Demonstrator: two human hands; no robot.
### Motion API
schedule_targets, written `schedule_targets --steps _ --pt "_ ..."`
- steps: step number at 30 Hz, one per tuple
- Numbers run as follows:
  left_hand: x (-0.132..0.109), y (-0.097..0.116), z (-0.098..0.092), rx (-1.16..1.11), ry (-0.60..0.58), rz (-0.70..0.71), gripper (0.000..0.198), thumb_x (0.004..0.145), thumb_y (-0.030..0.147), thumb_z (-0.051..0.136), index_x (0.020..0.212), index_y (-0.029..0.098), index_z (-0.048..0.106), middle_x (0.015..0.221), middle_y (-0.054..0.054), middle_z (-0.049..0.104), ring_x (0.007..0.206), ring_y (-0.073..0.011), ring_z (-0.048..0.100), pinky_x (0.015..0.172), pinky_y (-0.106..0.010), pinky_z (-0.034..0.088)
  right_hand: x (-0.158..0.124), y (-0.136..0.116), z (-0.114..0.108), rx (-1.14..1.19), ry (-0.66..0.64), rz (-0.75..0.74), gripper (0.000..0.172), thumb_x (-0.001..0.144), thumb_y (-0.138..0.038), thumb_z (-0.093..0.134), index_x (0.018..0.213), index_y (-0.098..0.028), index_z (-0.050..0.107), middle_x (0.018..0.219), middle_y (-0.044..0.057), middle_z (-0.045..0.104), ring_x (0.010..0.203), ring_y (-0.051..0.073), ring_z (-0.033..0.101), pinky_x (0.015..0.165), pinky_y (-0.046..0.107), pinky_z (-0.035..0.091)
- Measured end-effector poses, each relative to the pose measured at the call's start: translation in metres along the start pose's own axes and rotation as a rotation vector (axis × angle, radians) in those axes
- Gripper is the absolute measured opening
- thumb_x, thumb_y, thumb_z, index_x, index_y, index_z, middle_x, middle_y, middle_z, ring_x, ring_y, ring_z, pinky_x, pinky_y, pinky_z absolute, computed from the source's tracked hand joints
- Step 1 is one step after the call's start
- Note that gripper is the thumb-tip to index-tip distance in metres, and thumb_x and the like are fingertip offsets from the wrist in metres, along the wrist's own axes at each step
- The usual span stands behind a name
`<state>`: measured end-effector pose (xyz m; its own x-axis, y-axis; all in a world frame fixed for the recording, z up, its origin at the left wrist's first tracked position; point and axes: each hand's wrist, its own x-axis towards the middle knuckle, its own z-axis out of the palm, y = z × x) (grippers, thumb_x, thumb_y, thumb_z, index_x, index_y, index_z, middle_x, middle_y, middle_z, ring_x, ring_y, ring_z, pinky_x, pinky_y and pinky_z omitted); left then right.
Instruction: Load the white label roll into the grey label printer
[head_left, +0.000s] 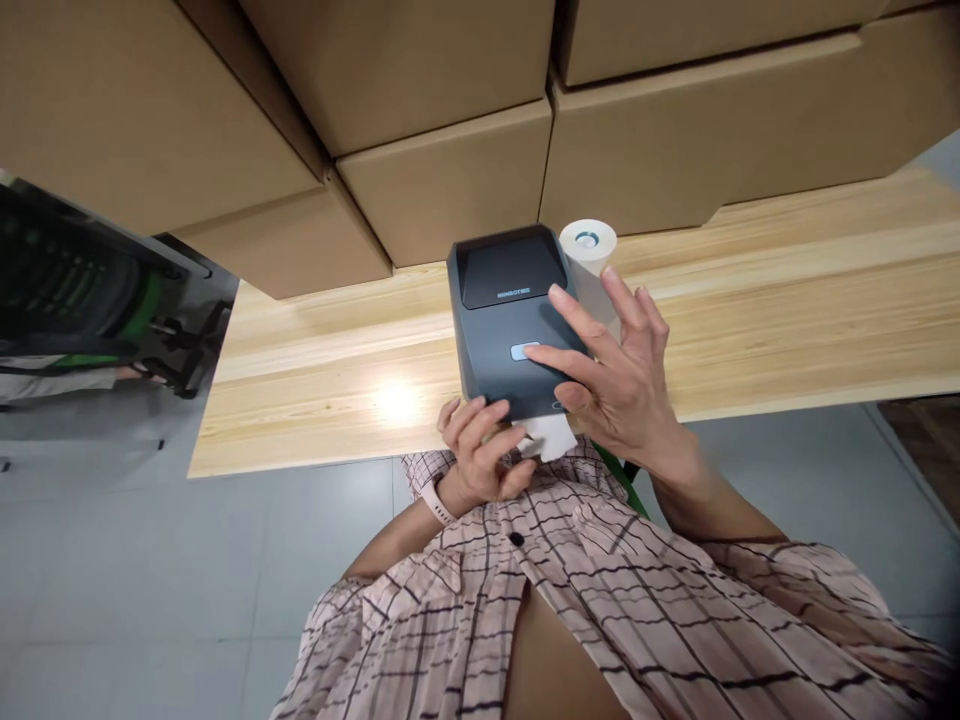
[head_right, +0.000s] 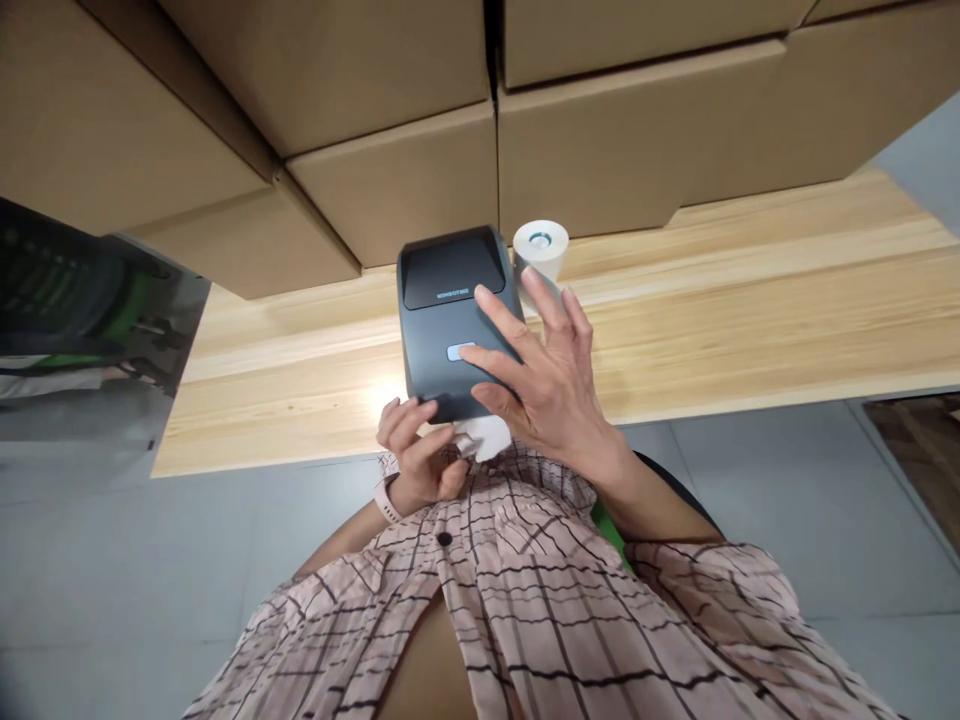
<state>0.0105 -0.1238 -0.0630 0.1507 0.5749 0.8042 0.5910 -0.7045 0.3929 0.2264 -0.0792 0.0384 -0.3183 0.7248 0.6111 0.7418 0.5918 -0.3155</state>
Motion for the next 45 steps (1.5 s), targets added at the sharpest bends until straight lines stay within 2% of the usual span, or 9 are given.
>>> schedule_targets --steps 6,11,16,21,24,28,36,40,45 --pt "0.043 0.001 -0.011 -0.072 0.159 -0.229 0.057 0.107 0.042 0.045 0.164 0.034 0.043 0.168 -0.006 0.052 0.154 -0.0325 0.047 0.131 -0.059 0.035 0.011 0.005 0.005 0.133 -0.113 0.045 0.036 0.111 -0.058 0.049 0.120 -0.035 0.075 0.162 -0.003 0.063 0.168 0.039 0.032 0.134 0.078 0.020" --pt "0.050 0.002 -0.011 -0.127 0.035 -0.405 0.060 0.114 0.044 0.035 0.172 0.031 0.037 0.175 -0.007 0.045 0.165 -0.0291 0.037 0.137 -0.054 0.031 -0.011 0.015 0.008 0.411 0.107 0.246 0.054 0.112 -0.061 0.038 0.156 -0.035 0.057 0.178 0.005 0.043 0.168 0.036 0.033 0.134 0.069 0.034" --pt "0.057 -0.001 -0.007 -0.247 0.071 -0.375 0.056 0.115 0.048 0.034 0.167 0.033 0.047 0.173 -0.004 0.050 0.164 -0.0275 0.040 0.136 -0.052 0.034 -0.023 0.020 0.013 0.630 0.139 0.283 0.060 0.115 -0.059 0.031 0.170 -0.038 0.040 0.174 0.005 0.049 0.161 0.033 0.047 0.131 0.061 0.043" --pt "0.103 -0.031 -0.005 -0.277 0.213 -0.447 0.050 0.111 0.054 0.048 0.151 0.029 0.063 0.155 -0.008 0.066 0.151 -0.0276 0.056 0.132 -0.050 0.040 0.020 0.028 0.001 0.471 0.155 0.112 0.057 0.112 -0.065 0.041 0.162 -0.043 0.053 0.163 0.000 0.060 0.160 0.035 0.047 0.133 0.064 0.038" --pt "0.123 -0.061 0.003 -0.408 0.065 -0.591 0.056 0.101 0.059 0.066 0.148 0.029 0.064 0.160 -0.009 0.062 0.156 -0.0309 0.051 0.134 -0.052 0.034 0.058 0.040 -0.006 0.405 0.198 0.077 0.050 0.112 -0.063 0.041 0.148 -0.040 0.066 0.148 0.003 0.071 0.145 0.033 0.060 0.125 0.064 0.047" --pt "0.127 -0.087 0.017 -0.681 -0.221 -0.763 0.091 0.085 0.056 0.084 0.163 0.029 0.045 0.176 -0.012 0.043 0.161 -0.0353 0.045 0.134 -0.052 0.036 0.097 0.057 -0.006 0.323 0.163 0.014 0.049 0.113 -0.061 0.041 0.139 -0.032 0.070 0.147 0.007 0.073 0.141 0.031 0.063 0.122 0.061 0.049" --pt "0.120 -0.090 0.022 -0.766 -0.242 -0.772 0.106 0.077 0.048 0.088 0.168 0.026 0.036 0.175 -0.014 0.045 0.164 -0.0379 0.040 0.134 -0.054 0.037 0.122 0.070 0.005 0.197 -0.011 -0.008 0.042 0.108 -0.051 0.052 0.138 -0.026 0.069 0.158 0.012 0.065 0.147 0.035 0.059 0.125 0.063 0.042" --pt "0.120 -0.092 0.022 -0.741 -0.244 -0.794 0.107 0.077 0.043 0.087 0.169 0.024 0.036 0.172 -0.016 0.049 0.163 -0.0395 0.041 0.131 -0.056 0.041 0.114 0.060 0.015 0.221 -0.366 -0.143 0.035 0.109 -0.042 0.045 0.121 -0.025 0.073 0.121 0.008 0.083 0.119 0.029 0.075 0.129 0.064 0.034" --pt "0.121 -0.093 0.023 -0.725 -0.238 -0.775 0.105 0.076 0.037 0.084 0.168 0.021 0.036 0.172 -0.017 0.049 0.162 -0.0380 0.044 0.131 -0.055 0.041 0.102 0.050 0.027 0.252 -0.710 -0.277 0.040 0.111 -0.040 0.036 0.125 -0.021 0.068 0.115 0.011 0.081 0.115 0.028 0.074 0.130 0.062 0.033"
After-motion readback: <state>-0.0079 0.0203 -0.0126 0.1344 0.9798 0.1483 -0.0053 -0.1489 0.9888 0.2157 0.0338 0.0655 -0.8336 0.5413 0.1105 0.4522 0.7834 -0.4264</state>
